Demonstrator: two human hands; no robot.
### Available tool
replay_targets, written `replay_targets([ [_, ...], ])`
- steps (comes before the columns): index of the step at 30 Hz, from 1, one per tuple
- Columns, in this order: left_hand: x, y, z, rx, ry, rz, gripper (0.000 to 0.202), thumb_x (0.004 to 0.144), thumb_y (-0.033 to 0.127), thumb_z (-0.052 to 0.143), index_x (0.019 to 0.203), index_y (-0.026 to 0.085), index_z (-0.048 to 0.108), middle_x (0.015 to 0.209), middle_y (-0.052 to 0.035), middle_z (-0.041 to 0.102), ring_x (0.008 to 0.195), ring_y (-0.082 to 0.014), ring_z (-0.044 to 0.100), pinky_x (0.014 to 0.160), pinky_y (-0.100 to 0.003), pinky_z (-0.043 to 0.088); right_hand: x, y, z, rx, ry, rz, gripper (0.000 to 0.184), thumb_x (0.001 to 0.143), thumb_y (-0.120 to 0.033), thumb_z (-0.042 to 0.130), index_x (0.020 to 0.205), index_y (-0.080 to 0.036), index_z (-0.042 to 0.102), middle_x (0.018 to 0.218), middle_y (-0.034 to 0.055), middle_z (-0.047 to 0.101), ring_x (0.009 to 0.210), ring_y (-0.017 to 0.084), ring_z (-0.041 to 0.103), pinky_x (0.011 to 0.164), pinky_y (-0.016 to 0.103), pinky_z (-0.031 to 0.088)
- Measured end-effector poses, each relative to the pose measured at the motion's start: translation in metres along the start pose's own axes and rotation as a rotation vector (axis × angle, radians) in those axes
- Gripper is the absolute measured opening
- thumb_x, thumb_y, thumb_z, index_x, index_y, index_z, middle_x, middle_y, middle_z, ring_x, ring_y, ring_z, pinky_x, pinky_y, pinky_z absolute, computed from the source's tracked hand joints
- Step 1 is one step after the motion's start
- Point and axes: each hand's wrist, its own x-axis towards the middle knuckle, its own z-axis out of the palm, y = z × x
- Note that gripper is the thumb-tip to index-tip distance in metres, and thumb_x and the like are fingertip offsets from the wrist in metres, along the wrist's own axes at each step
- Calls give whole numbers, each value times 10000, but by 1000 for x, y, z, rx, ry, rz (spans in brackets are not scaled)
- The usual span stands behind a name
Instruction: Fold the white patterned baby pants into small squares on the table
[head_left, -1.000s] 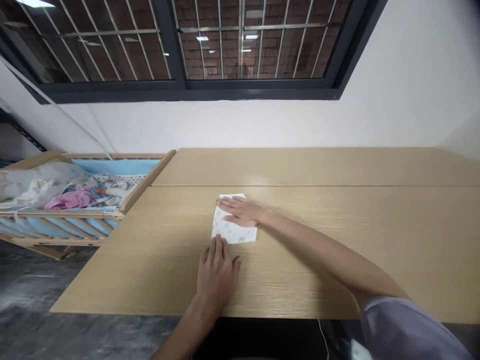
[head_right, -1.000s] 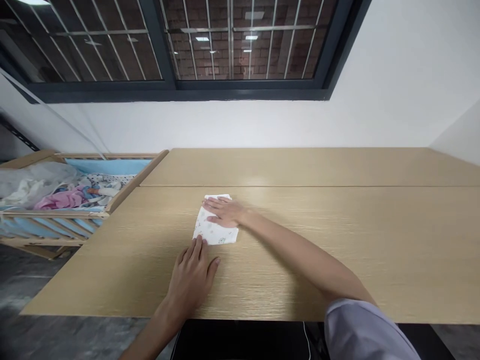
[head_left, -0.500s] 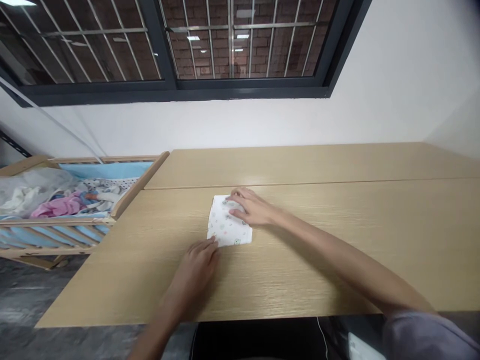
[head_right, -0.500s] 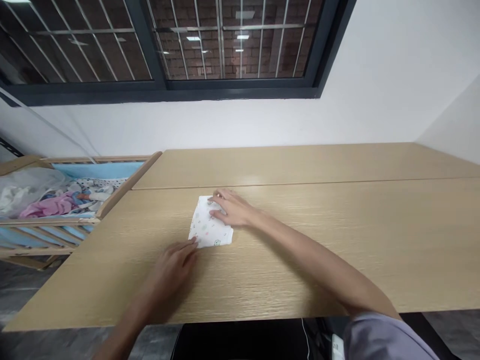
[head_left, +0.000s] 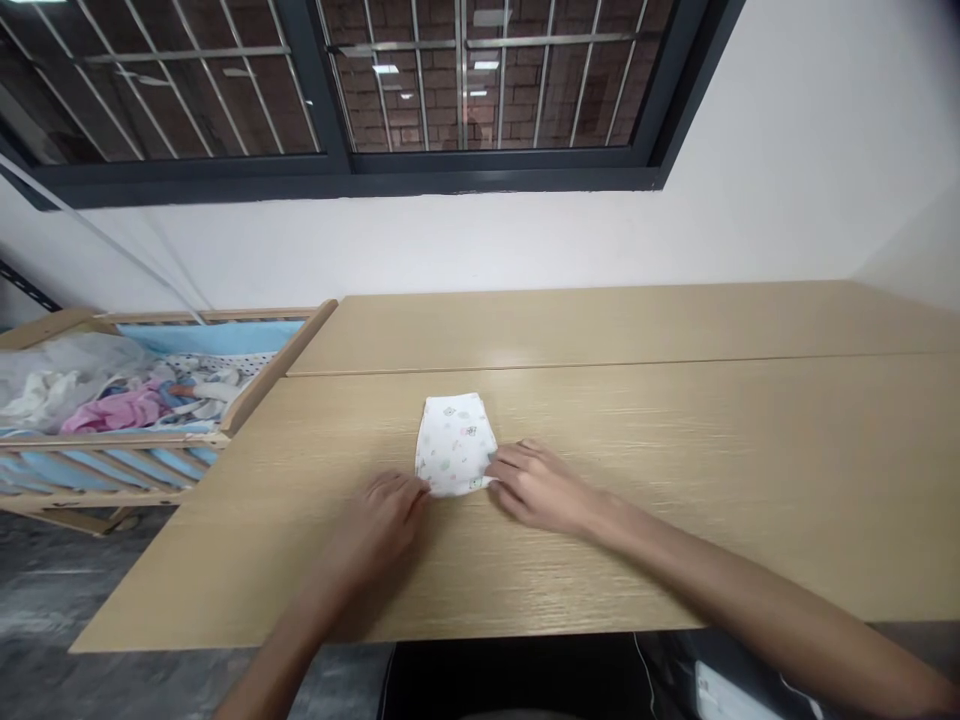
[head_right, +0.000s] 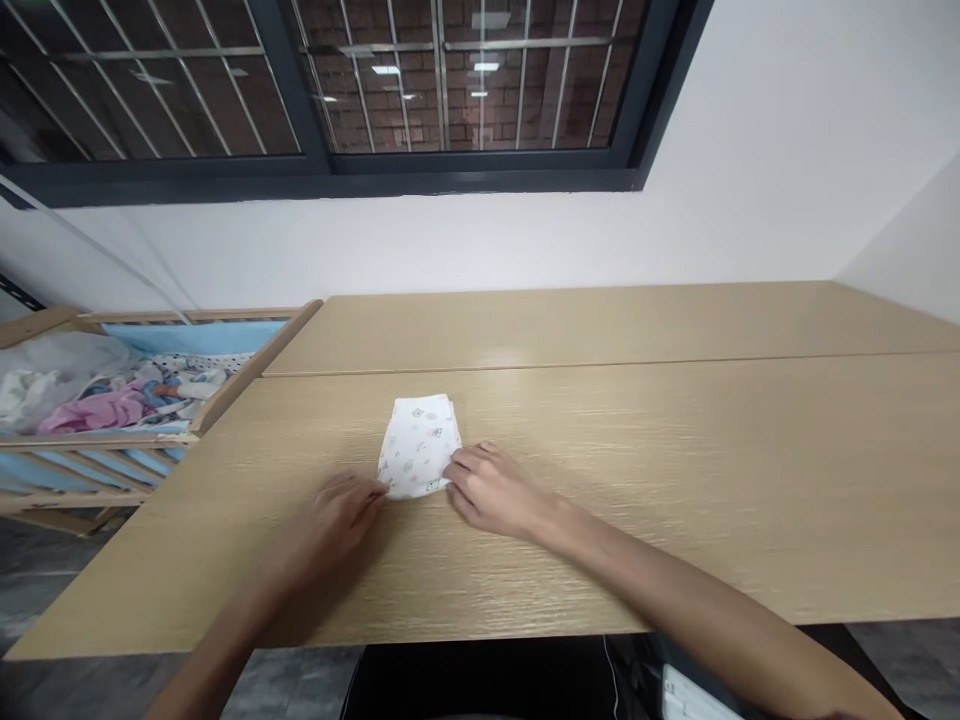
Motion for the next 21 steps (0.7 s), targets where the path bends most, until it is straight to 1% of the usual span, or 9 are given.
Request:
replay_targets([
  [2, -3, 5, -11, -88, -35, -62, 241, 1004, 270, 435, 977, 221, 669, 985, -50, 727, 984, -243, 656, 889, -393, 509, 0, -7, -9, 101, 3, 44, 209, 927, -133, 503, 1042, -176, 672, 1005, 88, 691, 968, 233, 640, 914, 428, 479],
  [5, 2, 11, -31, -183, -13, -116, 210, 983, 335, 465, 950, 231, 644, 986, -38, 704, 964, -222, 644, 854, -351, 497, 4, -9, -16, 279, 43, 157, 181, 935, -168, 498, 1038, -184, 646, 998, 77, 659, 977, 224, 621, 871, 391, 492],
  [7, 16, 11, -41, -190, 21, -111, 198, 964, 336, 465, 905, 224, 618, 946, -35, 688, 920, -219, 636, 826, -341, 487, 12, -3, -17, 352, 73, 224, 170, 956, -207, 479, 1033, -192, 631, 1022, 77, 636, 988, 221, 609, 866, 380, 488],
  [9, 36, 6, -45, -151, 56, -108, 170, 940, 301, 464, 877, 218, 598, 896, -33, 680, 870, -218, 633, 799, -335, 479, 23, 8, -15, 387, 113, 270, 170, 972, -242, 456, 1019, -192, 612, 1025, 77, 629, 968, 217, 603, 861, 371, 478],
  [11, 60, -2, -41, -85, 97, -123, 164, 928, 269, 452, 885, 210, 599, 893, -46, 685, 854, -225, 634, 796, -335, 475, 38, 23, -11, 392, 172, 311, 180, 979, -275, 439, 1019, -187, 591, 1015, 79, 636, 937, 215, 600, 845, 359, 467],
  [12, 72, -8, -37, -54, 119, -134, 181, 932, 257, 437, 909, 201, 607, 921, -64, 692, 875, -233, 636, 815, -342, 474, 46, 32, -9, 382, 207, 330, 184, 978, -290, 439, 1023, -183, 581, 1006, 81, 640, 925, 216, 597, 836, 354, 461],
  [15, 101, -26, -18, 6, 161, -168, 263, 958, 231, 381, 965, 160, 633, 1007, -133, 702, 959, -270, 633, 886, -381, 462, 66, 57, 2, 335, 288, 393, 190, 952, -303, 470, 1063, -178, 559, 989, 76, 648, 894, 213, 587, 812, 338, 443],
  [18, 117, -41, 1, 20, 154, -205, 274, 953, 186, 385, 944, 151, 656, 992, -145, 718, 955, -266, 646, 878, -369, 468, 76, 78, 15, 341, 260, 475, 194, 926, -274, 491, 1085, -179, 549, 944, 57, 653, 835, 199, 578, 760, 315, 437],
  [21, 119, -47, 10, 21, 147, -222, 262, 952, 177, 409, 926, 153, 669, 961, -137, 727, 923, -254, 664, 846, -347, 487, 79, 86, 22, 340, 196, 527, 189, 935, -249, 476, 1089, -172, 556, 952, 67, 664, 845, 202, 595, 765, 319, 453],
])
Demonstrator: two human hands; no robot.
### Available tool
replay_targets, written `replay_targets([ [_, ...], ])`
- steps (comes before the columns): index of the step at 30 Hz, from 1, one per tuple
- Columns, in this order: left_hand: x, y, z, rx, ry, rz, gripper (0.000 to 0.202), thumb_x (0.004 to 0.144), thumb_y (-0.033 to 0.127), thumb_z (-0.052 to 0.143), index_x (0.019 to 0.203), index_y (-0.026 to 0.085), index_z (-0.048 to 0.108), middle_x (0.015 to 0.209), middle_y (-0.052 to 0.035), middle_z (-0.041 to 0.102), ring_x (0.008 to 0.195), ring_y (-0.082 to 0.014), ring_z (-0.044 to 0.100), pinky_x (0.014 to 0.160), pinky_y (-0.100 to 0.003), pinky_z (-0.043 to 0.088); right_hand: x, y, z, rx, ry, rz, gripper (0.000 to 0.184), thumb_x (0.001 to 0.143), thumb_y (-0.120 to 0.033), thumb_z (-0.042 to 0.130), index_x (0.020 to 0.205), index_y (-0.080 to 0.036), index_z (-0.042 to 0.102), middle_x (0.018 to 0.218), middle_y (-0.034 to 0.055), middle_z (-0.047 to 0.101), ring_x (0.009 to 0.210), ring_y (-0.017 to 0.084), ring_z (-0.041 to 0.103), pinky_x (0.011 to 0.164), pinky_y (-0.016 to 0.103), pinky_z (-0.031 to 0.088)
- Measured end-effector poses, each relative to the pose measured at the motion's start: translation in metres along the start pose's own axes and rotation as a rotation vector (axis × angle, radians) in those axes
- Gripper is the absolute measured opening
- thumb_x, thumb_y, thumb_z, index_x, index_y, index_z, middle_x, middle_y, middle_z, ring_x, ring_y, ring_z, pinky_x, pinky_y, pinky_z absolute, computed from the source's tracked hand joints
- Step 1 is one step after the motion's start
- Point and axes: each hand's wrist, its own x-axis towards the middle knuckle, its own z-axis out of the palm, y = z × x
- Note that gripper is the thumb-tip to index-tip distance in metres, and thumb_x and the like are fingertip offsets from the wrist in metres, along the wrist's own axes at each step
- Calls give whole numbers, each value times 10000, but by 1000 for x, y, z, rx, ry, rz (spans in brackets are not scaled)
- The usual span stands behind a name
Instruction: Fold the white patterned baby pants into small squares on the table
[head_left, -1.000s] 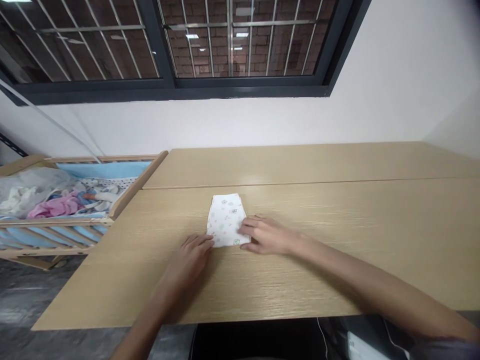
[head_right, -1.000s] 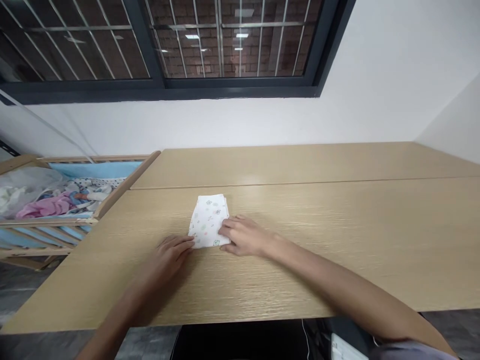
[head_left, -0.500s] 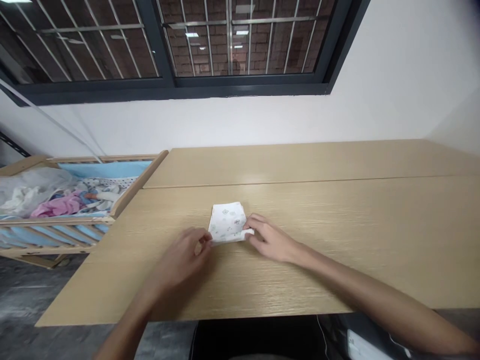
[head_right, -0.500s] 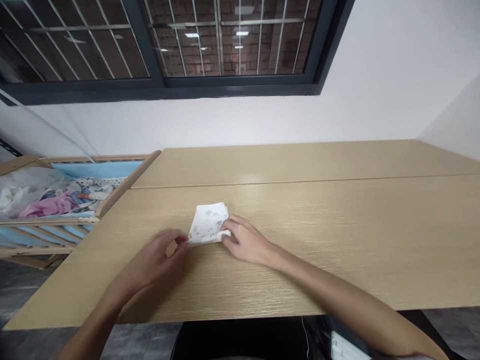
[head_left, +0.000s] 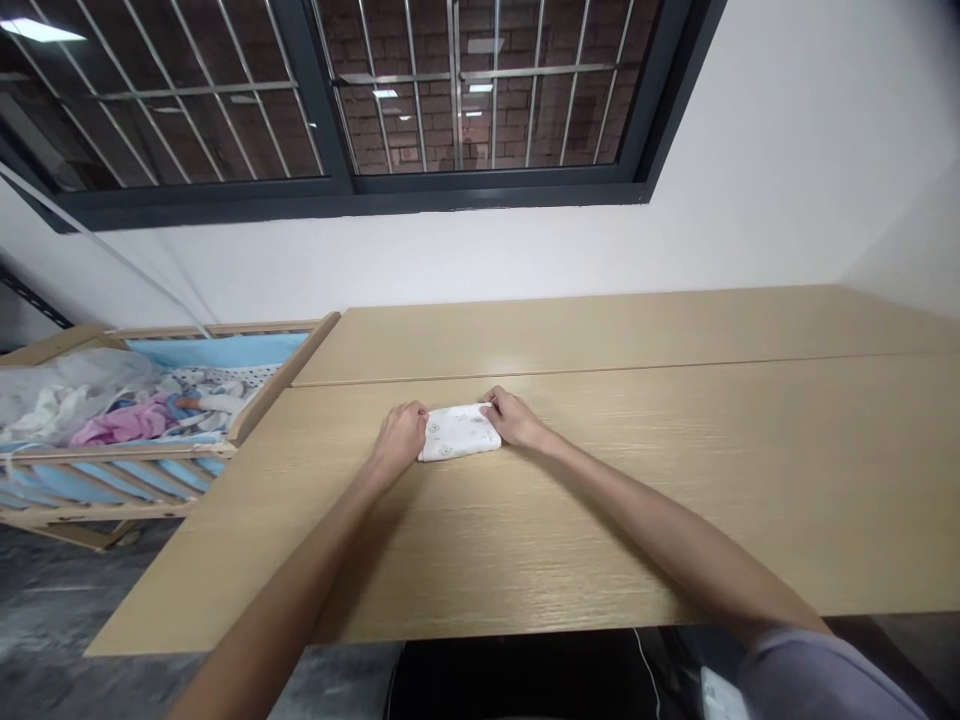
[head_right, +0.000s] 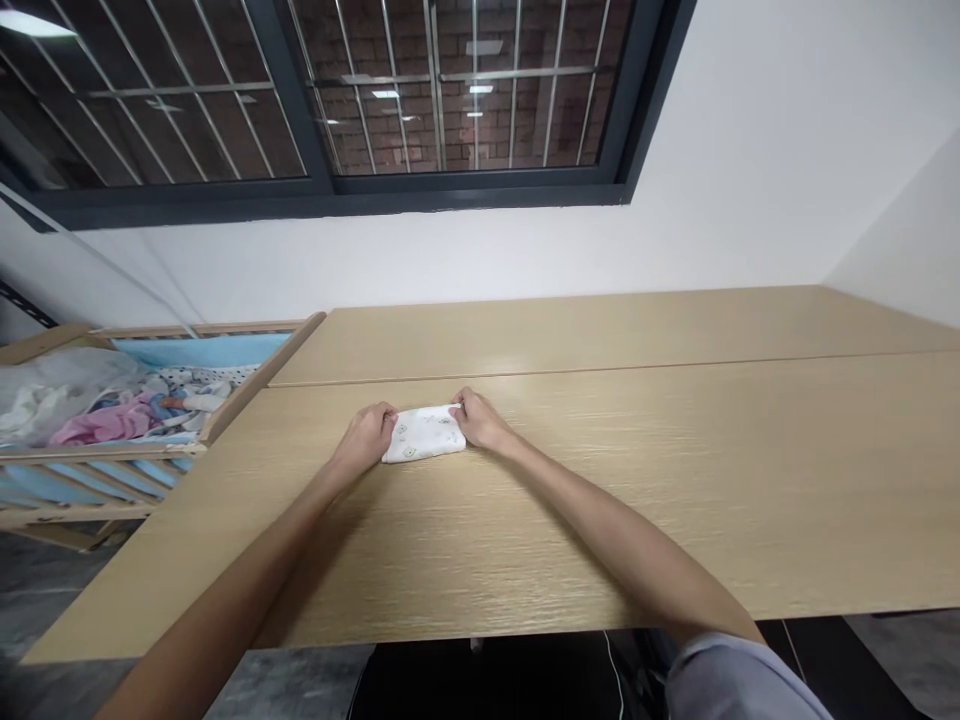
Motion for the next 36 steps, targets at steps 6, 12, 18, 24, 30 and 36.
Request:
replay_targets([
  [6, -22, 23, 0, 3, 109, 90, 471, 1016, 373, 344, 1334, 77, 526, 1365, -230, 577, 1299, -323, 520, 1106, -480, 383, -18, -24, -6, -244, 86, -337, 446, 1002, -389, 439, 1354, -125, 511, 1384, 205, 553, 1300, 295, 495, 1095, 458, 366],
  [12, -45, 40, 29, 111, -33, 253, 773, 1017, 577, 234, 1556, 24, 237, 1622, -238, 291, 1529, -342, 220, 1222, -532, 238, -33, -21, 9, -500, -230, -562, 675, 1014, -428, 368, 1576, -67, 272, 1621, 214, 303, 1514, 324, 260, 1226, 504, 198],
  [18, -53, 16, 39, 228, -1, 338, 777, 1023, 587, 222, 1578, 45, 190, 1622, -218, 302, 1539, -304, 203, 1239, -505, 232, -36, -4, 4, -511, -232, -528, 784, 1015, -634, 264, 1612, -127, 208, 1641, 160, 265, 1525, 310, 245, 1248, 497, 183],
  [24, -58, 1, 19, 232, -106, 361, 725, 1023, 544, 314, 1550, 48, 262, 1624, -241, 281, 1528, -336, 229, 1202, -511, 287, -50, 2, -13, -472, -240, -474, 770, 1027, -629, 229, 1617, -136, 199, 1653, 144, 233, 1538, 279, 210, 1263, 466, 175],
  [30, -58, 6, -10, 202, -90, 426, 477, 998, 430, 467, 1387, 155, 496, 1431, -171, 574, 1333, -302, 520, 1078, -471, 384, -54, 2, -26, -387, -261, -494, 755, 1016, -622, 334, 1620, -189, 199, 1657, 127, 246, 1529, 302, 235, 1244, 509, 202],
  [36, -49, 4, -1, 157, -40, 390, 365, 911, 261, 561, 1259, 157, 590, 1313, -161, 653, 1226, -314, 591, 1031, -468, 386, -49, 3, -15, -357, -226, -458, 704, 971, -511, 511, 1566, -178, 337, 1595, 165, 382, 1458, 343, 368, 1172, 542, 300],
])
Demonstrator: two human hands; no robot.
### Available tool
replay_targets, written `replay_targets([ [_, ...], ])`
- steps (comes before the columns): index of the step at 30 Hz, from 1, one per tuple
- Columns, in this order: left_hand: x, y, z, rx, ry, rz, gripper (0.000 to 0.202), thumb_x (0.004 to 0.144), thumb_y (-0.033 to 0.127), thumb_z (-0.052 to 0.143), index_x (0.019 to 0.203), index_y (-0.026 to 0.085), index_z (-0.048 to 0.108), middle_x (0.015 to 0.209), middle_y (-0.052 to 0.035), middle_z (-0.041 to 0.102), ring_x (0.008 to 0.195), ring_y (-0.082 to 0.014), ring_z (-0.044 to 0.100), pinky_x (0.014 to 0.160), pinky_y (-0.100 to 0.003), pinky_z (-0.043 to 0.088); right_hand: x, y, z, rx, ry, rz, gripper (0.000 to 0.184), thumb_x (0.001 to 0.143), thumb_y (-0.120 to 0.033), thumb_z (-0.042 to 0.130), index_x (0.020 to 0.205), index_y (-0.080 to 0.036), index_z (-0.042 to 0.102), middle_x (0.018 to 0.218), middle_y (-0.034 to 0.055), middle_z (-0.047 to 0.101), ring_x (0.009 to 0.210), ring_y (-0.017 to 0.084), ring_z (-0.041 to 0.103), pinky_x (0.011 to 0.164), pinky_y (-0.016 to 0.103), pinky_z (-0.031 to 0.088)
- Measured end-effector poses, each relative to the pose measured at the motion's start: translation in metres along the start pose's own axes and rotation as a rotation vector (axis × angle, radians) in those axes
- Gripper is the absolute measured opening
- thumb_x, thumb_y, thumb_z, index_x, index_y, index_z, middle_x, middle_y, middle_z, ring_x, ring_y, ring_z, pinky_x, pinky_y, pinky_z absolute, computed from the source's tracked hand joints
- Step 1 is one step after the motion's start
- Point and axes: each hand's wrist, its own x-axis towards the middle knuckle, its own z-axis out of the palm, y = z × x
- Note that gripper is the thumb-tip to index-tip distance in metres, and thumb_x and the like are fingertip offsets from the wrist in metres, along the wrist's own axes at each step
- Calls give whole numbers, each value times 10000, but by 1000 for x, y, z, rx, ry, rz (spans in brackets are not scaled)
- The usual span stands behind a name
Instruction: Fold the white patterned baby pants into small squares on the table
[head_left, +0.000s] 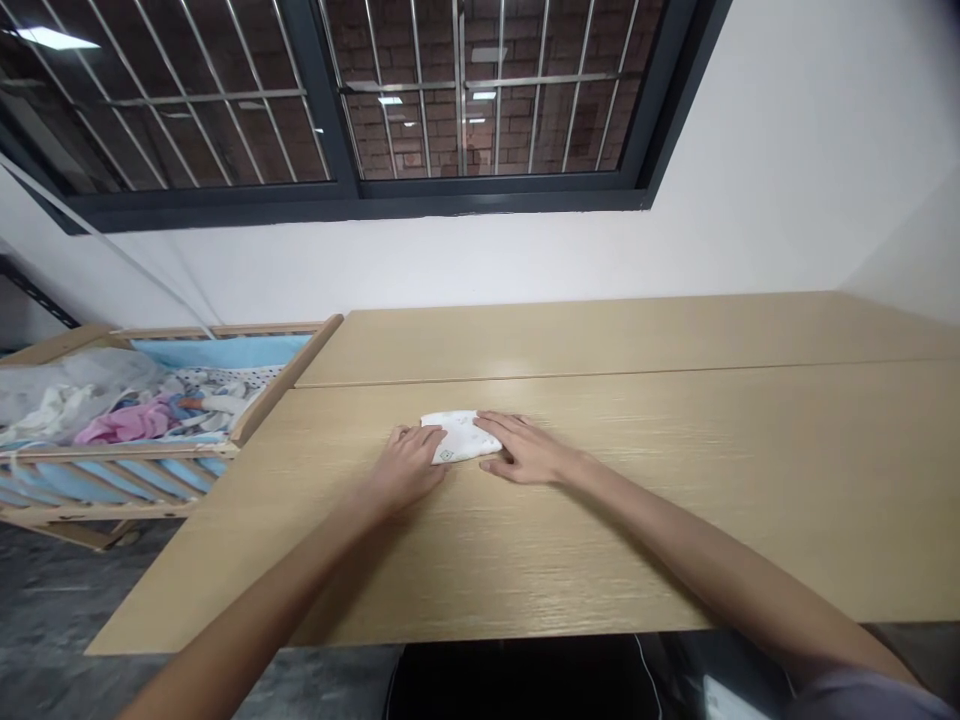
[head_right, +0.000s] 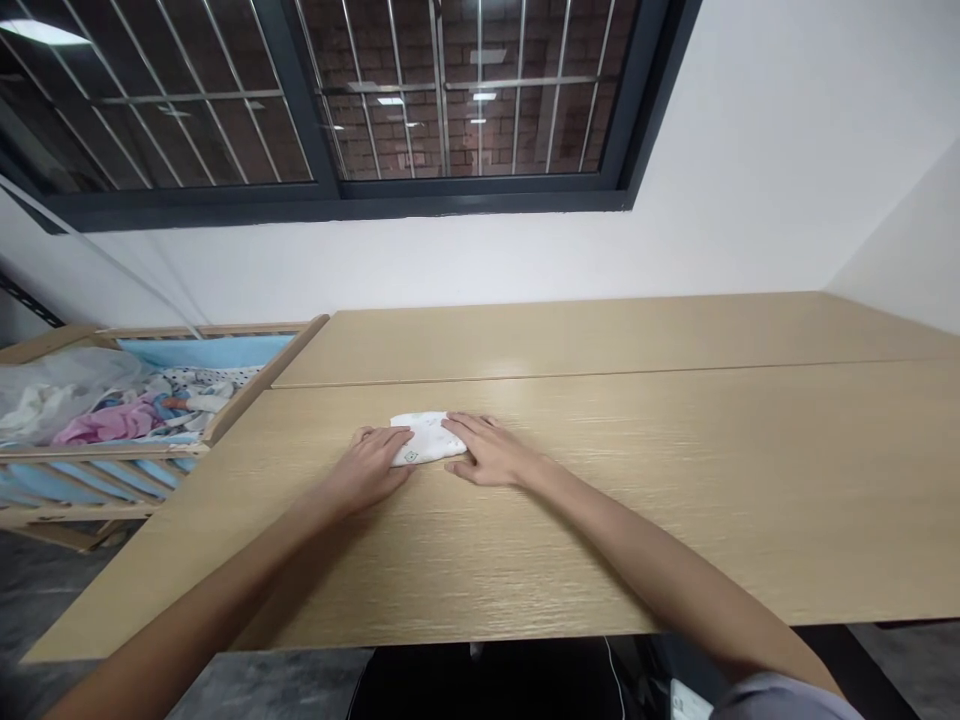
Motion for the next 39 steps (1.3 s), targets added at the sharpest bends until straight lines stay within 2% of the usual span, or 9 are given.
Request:
replay_targets([
  [6, 16, 7, -2, -42, 79, -126, 315, 875, 142, 475, 1132, 154, 656, 1242, -161, 676, 1171, -311, 607, 1034, -485, 388, 20, -3, 7, 22, 178, 54, 444, 843, -122, 512, 1280, -160, 587, 1294, 151, 651, 1203, 293, 578, 1046, 462, 396],
  [10, 25, 14, -28, -117, 133, -241, 289, 914, 231, 445, 1067, 140, 672, 1174, -186, 662, 1148, -348, 593, 978, -515, 432, 38, -1, -22, 274, 243, 190, 261, 842, -197, 545, 1099, -182, 585, 1027, 80, 689, 954, 239, 620, 879, 391, 463],
  [15, 26, 20, -57, -483, 84, -356, 360, 940, 429, 489, 1177, 171, 572, 870, -47, 718, 776, -206, 680, 687, -305, 513, 61, 7, -70, 720, 244, 279, 430, 841, -287, 608, 1245, -194, 495, 944, 24, 629, 843, 183, 615, 732, 299, 482],
  [18, 24, 27, -49, -697, 5, -495, 552, 877, 480, 594, 1296, 152, 448, 743, 4, 692, 690, -199, 668, 619, -280, 482, 72, 16, -77, 724, 106, 387, 535, 789, -336, 728, 1261, -200, 516, 896, 17, 632, 774, 175, 612, 661, 276, 468],
  [25, 23, 42, -5, -450, -165, -534, 435, 890, 351, 562, 1261, 142, 474, 828, -65, 720, 754, -245, 704, 634, -309, 460, 88, 41, -33, 595, -172, 439, 474, 733, -305, 841, 1101, -153, 584, 855, 42, 698, 720, 159, 632, 601, 244, 470],
  [30, 20, 50, -9, -250, -199, -487, 351, 943, 365, 477, 1229, 164, 509, 1011, -141, 735, 934, -308, 711, 745, -368, 487, 90, 47, -21, 531, -187, 392, 432, 787, -304, 796, 1139, -147, 602, 849, 41, 719, 726, 162, 652, 634, 254, 508],
  [33, 9, 70, -18, -131, -161, -443, 350, 966, 379, 440, 1194, 137, 549, 1074, -194, 714, 1019, -350, 673, 851, -449, 486, 84, 36, -25, 444, -125, 334, 440, 850, -317, 733, 1236, -154, 599, 1060, 117, 732, 943, 239, 683, 828, 361, 547],
  [36, -10, 100, -17, 3, 8, -282, 467, 972, 409, 436, 1318, 107, 519, 1271, -225, 639, 1207, -367, 580, 977, -492, 459, 71, 10, -30, 225, -5, 74, 487, 980, -410, 554, 1411, -186, 526, 1440, 162, 567, 1335, 316, 518, 1114, 513, 391],
  [39, -28, 130, -1, 58, 89, -204, 596, 958, 457, 464, 1406, 65, 468, 1408, -245, 554, 1353, -400, 471, 1045, -535, 434, 52, -21, -29, 131, -99, -215, 541, 1046, -486, 367, 1528, -246, 419, 1622, 71, 358, 1505, 273, 304, 1231, 513, 218],
])
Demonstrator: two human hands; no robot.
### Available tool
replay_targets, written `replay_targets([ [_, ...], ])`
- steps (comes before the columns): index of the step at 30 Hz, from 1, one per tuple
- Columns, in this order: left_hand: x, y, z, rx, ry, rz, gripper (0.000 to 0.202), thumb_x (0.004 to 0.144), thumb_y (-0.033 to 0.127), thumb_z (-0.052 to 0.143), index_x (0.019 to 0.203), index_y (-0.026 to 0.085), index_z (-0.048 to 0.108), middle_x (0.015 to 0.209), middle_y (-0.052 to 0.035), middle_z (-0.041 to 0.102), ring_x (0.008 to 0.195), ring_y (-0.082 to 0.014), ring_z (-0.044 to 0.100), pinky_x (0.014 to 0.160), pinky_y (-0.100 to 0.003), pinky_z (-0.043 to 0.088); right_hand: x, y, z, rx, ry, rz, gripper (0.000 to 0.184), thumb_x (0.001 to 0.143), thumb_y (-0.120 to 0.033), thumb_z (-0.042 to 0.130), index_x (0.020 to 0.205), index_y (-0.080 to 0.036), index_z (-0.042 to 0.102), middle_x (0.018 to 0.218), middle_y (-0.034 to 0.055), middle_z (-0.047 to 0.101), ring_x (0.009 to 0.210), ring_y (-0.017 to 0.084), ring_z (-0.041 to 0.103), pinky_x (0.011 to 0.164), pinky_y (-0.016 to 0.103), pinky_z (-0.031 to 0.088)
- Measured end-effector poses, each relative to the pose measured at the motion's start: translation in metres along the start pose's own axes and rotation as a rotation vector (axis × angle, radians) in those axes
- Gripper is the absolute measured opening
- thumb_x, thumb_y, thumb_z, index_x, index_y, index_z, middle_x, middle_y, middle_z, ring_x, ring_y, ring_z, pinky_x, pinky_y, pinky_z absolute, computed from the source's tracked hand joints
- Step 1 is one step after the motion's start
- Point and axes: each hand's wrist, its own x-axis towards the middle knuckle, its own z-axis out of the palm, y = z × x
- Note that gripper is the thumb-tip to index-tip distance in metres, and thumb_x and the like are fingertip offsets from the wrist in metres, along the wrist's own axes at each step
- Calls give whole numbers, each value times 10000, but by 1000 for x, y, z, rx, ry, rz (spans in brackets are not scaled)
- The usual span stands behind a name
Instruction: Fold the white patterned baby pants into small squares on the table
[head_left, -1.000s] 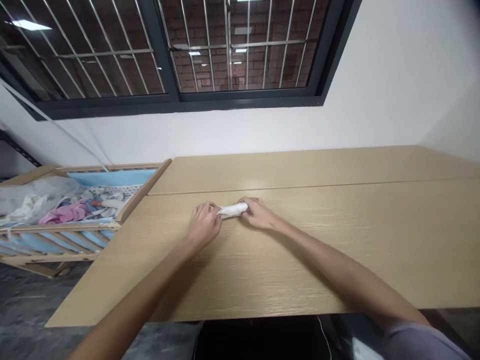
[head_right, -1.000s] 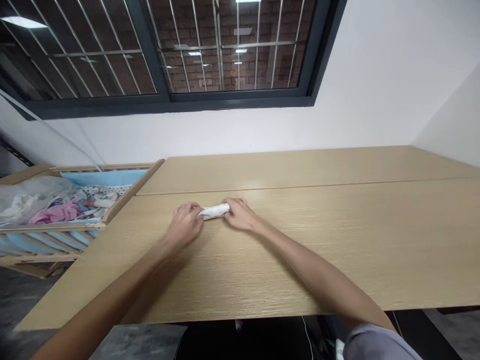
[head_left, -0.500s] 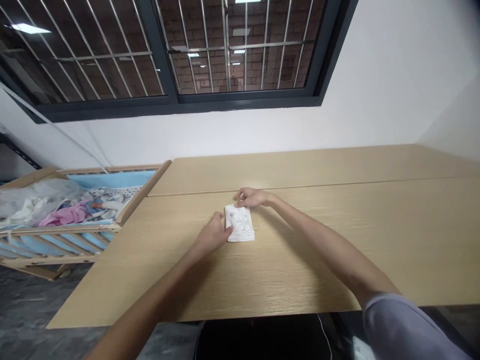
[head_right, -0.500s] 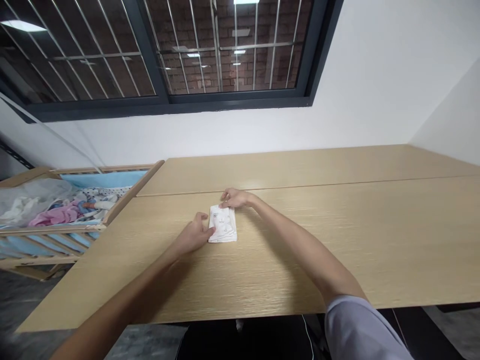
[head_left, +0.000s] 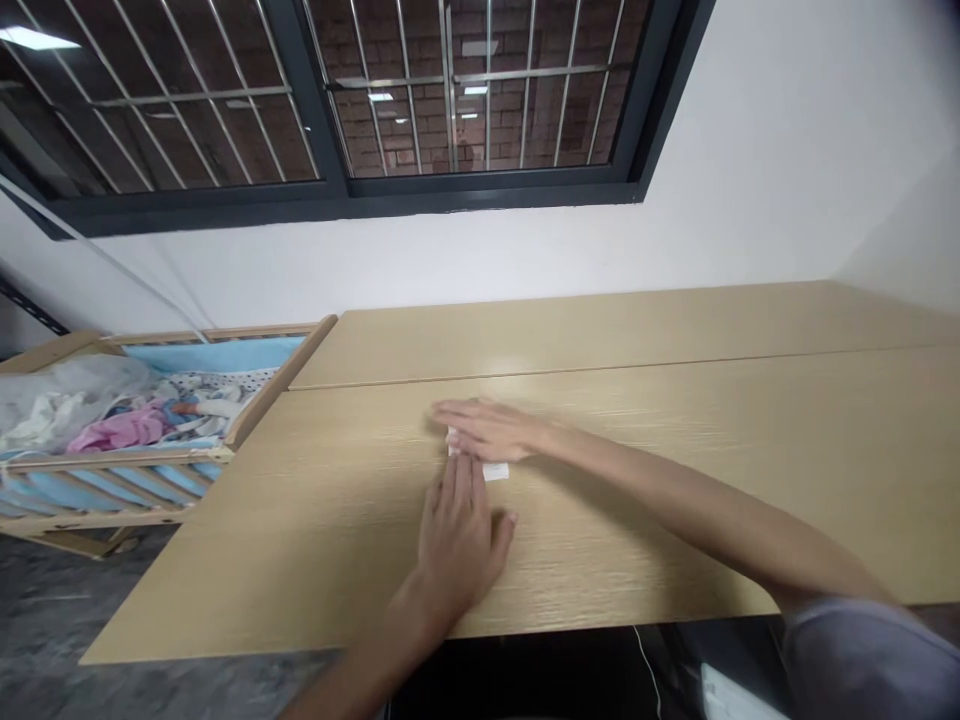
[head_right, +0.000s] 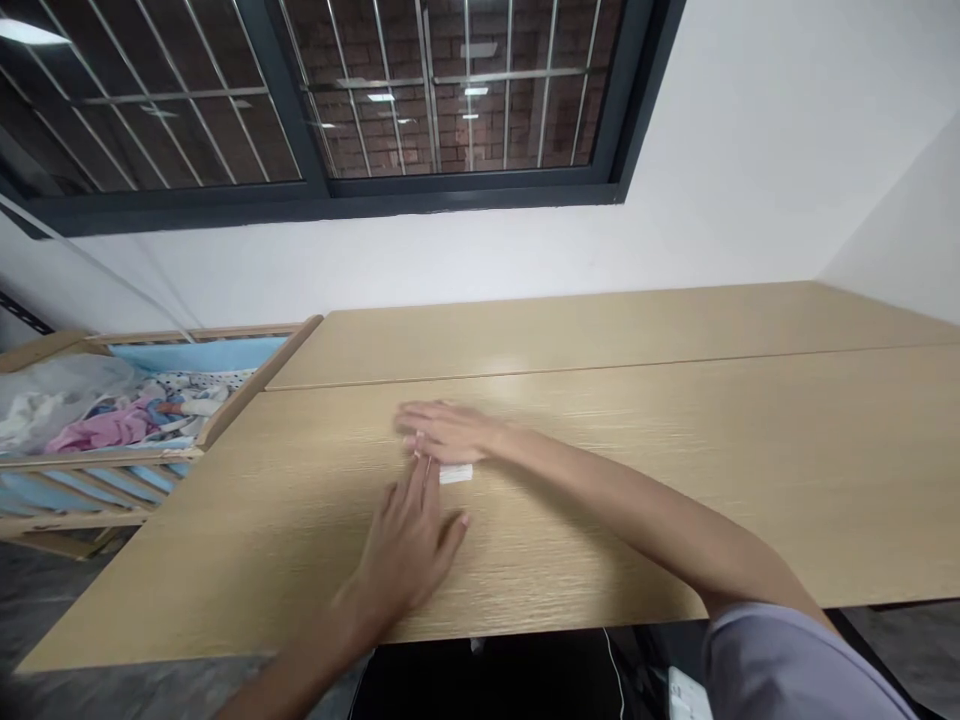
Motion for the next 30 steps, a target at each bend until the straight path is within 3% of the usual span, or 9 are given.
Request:
replay_targets([
  [4, -14, 19, 24, 49, -63, -76, 560, 975, 469, 432, 1296, 39, 593, 1291, -265, 639, 1259, -414, 563, 1058, -593, 417, -14, -22, 19, 51, -184, -124, 574, 1059, -488, 322, 1579, -245, 335, 1651, 28, 275, 1540, 215, 205, 1271, 425, 134],
  [8, -15, 20, 34, 56, -48, -102, 542, 987, 455, 404, 1282, 58, 626, 1286, -262, 653, 1258, -405, 573, 1049, -586, 433, -19, -8, 32, 77, -257, -99, 565, 1062, -470, 331, 1582, -250, 328, 1637, 16, 300, 1536, 190, 215, 1280, 395, 118],
  [13, -15, 14, 35, 41, -30, -83, 609, 1001, 447, 375, 1444, 44, 485, 1525, -267, 444, 1411, -389, 439, 1032, -557, 466, -6, 38, 21, 78, -159, 8, 573, 1044, -496, 399, 1581, -314, 313, 1654, -18, 240, 1540, 192, 196, 1283, 410, 110],
  [16, -17, 14, 38, 33, -13, -87, 615, 1001, 451, 384, 1481, 72, 446, 1535, -251, 439, 1416, -380, 437, 1037, -550, 464, 2, 59, 17, 32, -128, 75, 601, 1042, -505, 392, 1591, -283, 286, 1661, 4, 206, 1545, 199, 167, 1282, 429, 95],
  [20, -16, 15, 37, 18, -11, -94, 600, 996, 439, 395, 1476, 82, 440, 1540, -244, 438, 1429, -373, 417, 1046, -539, 448, 3, 61, 16, 30, -104, 95, 608, 1040, -526, 379, 1586, -269, 308, 1660, 15, 223, 1543, 206, 181, 1280, 426, 101],
  [24, -4, 2, 16, -81, -67, -139, 516, 1021, 398, 340, 1422, 99, 469, 1432, -220, 563, 1328, -323, 526, 1059, -507, 420, -6, 53, 5, 84, 15, 216, 653, 1049, -577, 237, 1618, -258, 204, 1688, 30, 127, 1560, 217, 104, 1274, 447, 81],
  [27, 12, -20, -5, -39, -106, -262, 452, 1033, 397, 296, 1273, 129, 570, 1248, -186, 666, 1151, -313, 617, 1001, -489, 429, -12, 54, -4, 104, 264, 333, 618, 1056, -548, 230, 1578, -232, 331, 1644, 93, 307, 1523, 241, 253, 1240, 472, 198],
  [30, 28, -39, -17, 113, -207, -334, 496, 1028, 411, 274, 1105, 86, 641, 1122, -226, 697, 1081, -367, 643, 945, -507, 436, -14, 57, -5, 80, 357, 384, 491, 1019, -474, 431, 1358, -164, 606, 1324, 154, 624, 1244, 264, 566, 1086, 431, 412],
])
